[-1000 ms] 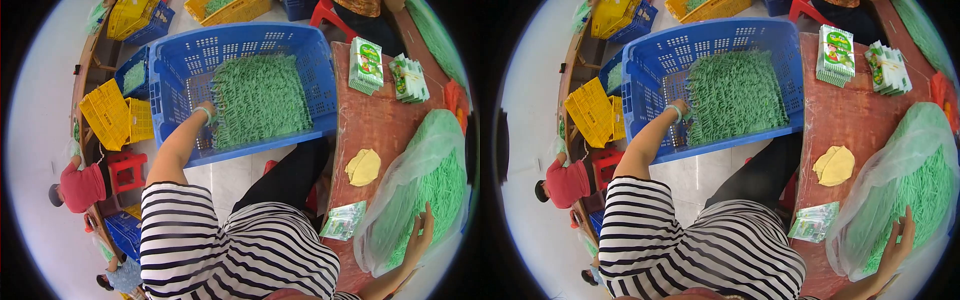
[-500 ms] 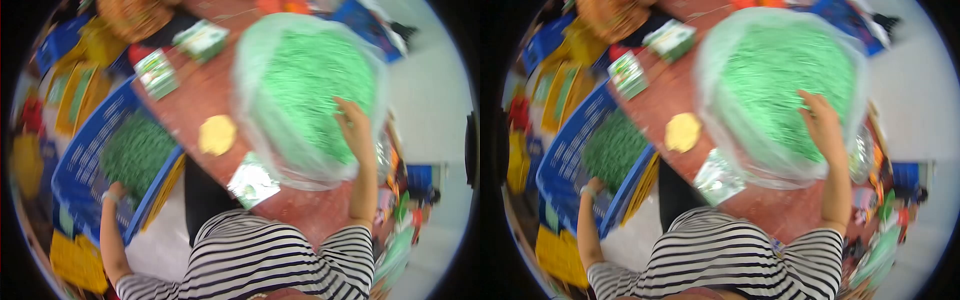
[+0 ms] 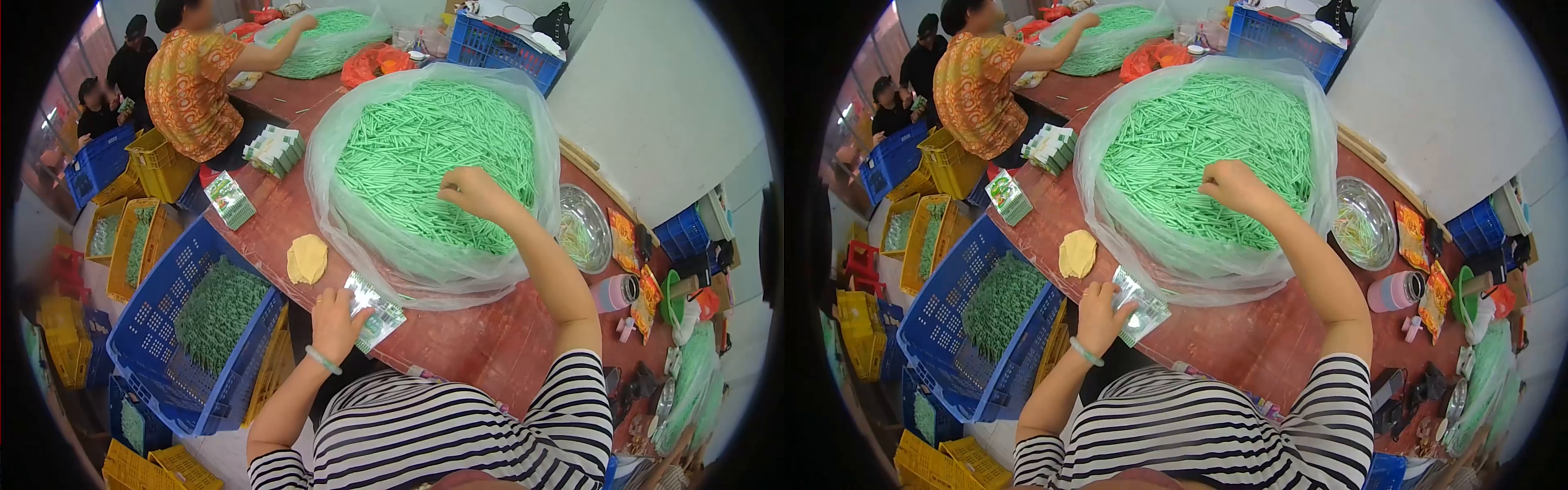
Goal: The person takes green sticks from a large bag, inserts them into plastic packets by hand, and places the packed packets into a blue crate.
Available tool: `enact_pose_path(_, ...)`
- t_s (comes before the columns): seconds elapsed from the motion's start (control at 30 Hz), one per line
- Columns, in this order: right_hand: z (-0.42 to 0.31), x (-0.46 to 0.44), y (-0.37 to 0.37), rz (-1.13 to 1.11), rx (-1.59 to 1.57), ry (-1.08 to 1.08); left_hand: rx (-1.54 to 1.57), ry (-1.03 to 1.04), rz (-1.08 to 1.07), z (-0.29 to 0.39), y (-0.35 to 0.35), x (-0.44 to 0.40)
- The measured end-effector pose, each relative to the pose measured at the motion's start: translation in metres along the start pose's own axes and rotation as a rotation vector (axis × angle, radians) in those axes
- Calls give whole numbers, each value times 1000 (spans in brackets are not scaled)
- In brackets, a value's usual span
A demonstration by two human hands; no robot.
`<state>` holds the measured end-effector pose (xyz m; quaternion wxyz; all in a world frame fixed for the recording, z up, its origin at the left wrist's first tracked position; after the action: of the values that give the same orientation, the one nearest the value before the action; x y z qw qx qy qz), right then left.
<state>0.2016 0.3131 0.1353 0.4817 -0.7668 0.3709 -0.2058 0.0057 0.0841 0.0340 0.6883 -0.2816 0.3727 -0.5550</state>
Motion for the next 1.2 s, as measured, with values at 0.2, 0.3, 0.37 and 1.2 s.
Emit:
enact_pose_path(0.2,5,-23,29,-136,147,17,1,-31,-43,-7,18,0)
enact_pose_path(0.3,6,-26,32,-201,145,32,35,-30,-25,-8,15,-1)
enact_pose_path(0.37,2,-26,32,-241,167,15,55,-30,-15,-6,10,1)
enact_pose_path(1.2,-23,-2,34,-38,391,-244,889,-323,-71,-31,-3,8)
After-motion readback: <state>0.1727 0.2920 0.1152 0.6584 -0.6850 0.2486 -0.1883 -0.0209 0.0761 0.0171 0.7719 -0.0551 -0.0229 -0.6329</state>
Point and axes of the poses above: each hand's wrist, its own x-axis away from the middle knuckle, its own y-axis out of the palm, z = x × y, the point moved 8 cm from there along -x, towards the middle knuckle, and after that the axes turned 1 degree about -y, right-handed, at the moved point
